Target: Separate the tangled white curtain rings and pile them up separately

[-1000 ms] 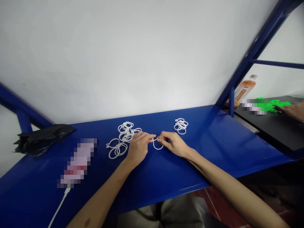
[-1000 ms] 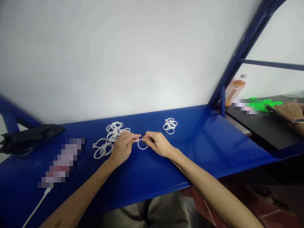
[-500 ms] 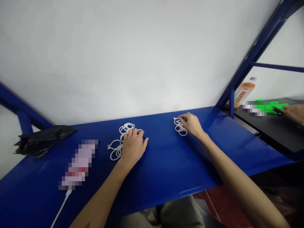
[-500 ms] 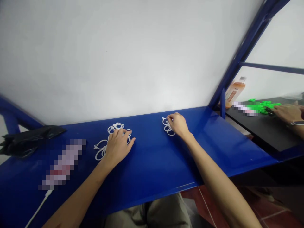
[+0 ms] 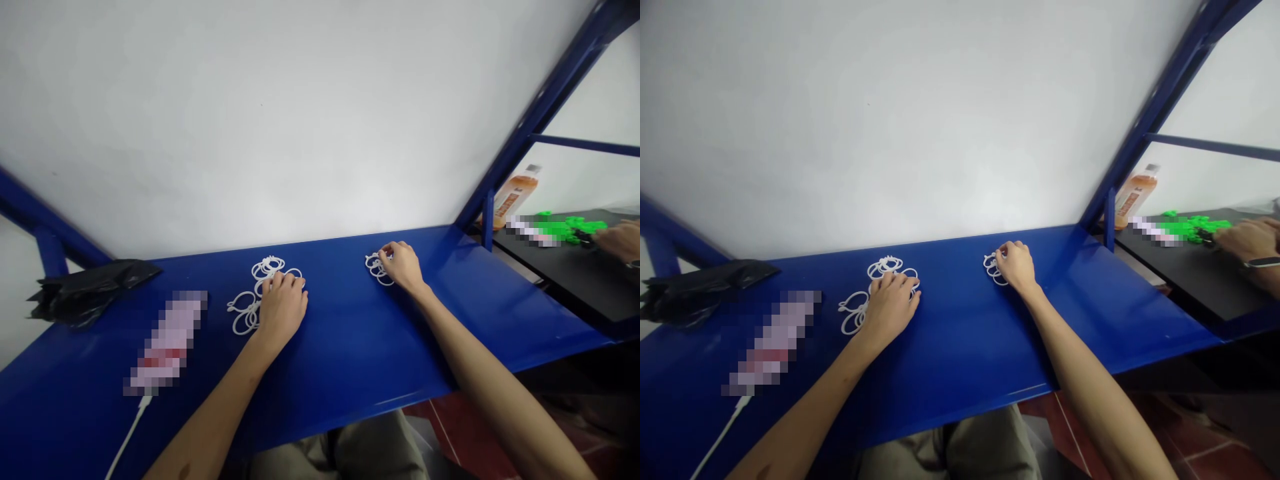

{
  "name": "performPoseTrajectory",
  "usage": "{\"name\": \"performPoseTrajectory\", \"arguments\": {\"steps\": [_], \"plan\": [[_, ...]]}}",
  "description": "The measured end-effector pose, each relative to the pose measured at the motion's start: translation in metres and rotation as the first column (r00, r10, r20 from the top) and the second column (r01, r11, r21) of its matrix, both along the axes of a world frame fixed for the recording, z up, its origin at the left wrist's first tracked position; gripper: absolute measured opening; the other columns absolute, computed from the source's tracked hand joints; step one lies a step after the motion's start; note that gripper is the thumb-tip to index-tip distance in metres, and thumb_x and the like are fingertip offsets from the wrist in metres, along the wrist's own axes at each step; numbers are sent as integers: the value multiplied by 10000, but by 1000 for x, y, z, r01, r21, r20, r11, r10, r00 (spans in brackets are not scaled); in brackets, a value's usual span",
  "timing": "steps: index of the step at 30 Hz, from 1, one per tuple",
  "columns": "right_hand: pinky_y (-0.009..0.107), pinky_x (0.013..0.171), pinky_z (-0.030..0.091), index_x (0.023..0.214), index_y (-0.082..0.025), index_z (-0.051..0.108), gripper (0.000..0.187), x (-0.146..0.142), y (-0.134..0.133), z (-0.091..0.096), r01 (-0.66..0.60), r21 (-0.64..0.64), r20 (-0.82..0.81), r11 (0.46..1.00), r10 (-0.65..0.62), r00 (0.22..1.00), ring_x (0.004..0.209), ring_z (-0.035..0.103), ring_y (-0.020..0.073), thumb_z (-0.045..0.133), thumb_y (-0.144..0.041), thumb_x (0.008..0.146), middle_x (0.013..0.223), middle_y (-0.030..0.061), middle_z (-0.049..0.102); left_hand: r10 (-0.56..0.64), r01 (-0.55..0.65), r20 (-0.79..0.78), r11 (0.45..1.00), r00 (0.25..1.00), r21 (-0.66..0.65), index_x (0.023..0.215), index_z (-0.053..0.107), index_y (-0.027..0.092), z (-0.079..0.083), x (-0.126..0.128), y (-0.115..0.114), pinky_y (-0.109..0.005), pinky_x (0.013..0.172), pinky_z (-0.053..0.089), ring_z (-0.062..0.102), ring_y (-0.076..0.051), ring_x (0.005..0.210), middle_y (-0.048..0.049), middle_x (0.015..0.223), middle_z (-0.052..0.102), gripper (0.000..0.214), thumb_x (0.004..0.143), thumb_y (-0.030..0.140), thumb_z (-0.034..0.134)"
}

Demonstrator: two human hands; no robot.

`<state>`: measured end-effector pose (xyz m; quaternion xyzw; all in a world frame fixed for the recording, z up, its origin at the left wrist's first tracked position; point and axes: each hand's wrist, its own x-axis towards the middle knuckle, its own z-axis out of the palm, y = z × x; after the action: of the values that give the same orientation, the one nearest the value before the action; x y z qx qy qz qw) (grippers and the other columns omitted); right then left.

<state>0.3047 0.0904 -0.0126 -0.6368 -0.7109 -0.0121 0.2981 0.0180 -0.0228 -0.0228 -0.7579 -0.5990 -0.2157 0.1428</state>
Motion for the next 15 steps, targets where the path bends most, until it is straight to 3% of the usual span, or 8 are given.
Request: {"name": "performPoseTrajectory", "arguments": {"steps": [4, 9, 13, 15], "plan": [[380, 846, 461, 919, -168, 709, 201, 3, -2, -2, -29, 22, -15, 999, 29, 999, 901, 580, 266, 544, -282, 904, 924, 117, 666, -22, 21, 42, 1000, 999, 18, 991, 690, 192, -1, -1, 0, -509, 868, 414, 560, -348, 996, -141, 964, 687, 194, 930, 236, 511], [421, 895, 461, 928, -177, 703, 191, 0, -13, 3, -101, 126, -21, 987, 104, 994, 914, 566, 277, 533, -264, 925, 938, 116, 665, 32, -31, -22, 999, 999, 11, 905, 680, 175, 1, 0, 0, -486, 818, 419, 551, -337, 961, -133, 936, 671, 132, 909, 223, 557], [450, 937, 468, 965, -207, 692, 190, -24, -35, 11, -307, 160, -36, 938, 316, 948, 956, 587, 268, 514, -275, 968, 971, 103, 666, 16, -24, 97, 997, 995, 79, 846, 667, 199, 6, 3, 1, -462, 812, 416, 539, -309, 951, -104, 947, 667, 100, 904, 239, 597], [445, 931, 491, 1070, -221, 676, 191, -42, -49, 12, -476, 106, -67, 873, 483, 873, 959, 608, 249, 522, -283, 976, 1024, 91, 664, -26, 2, 212, 994, 977, 111, 848, 667, 214, 10, 7, 0, -448, 833, 418, 539, -285, 956, -80, 974, 668, 85, 905, 255, 620]]}}
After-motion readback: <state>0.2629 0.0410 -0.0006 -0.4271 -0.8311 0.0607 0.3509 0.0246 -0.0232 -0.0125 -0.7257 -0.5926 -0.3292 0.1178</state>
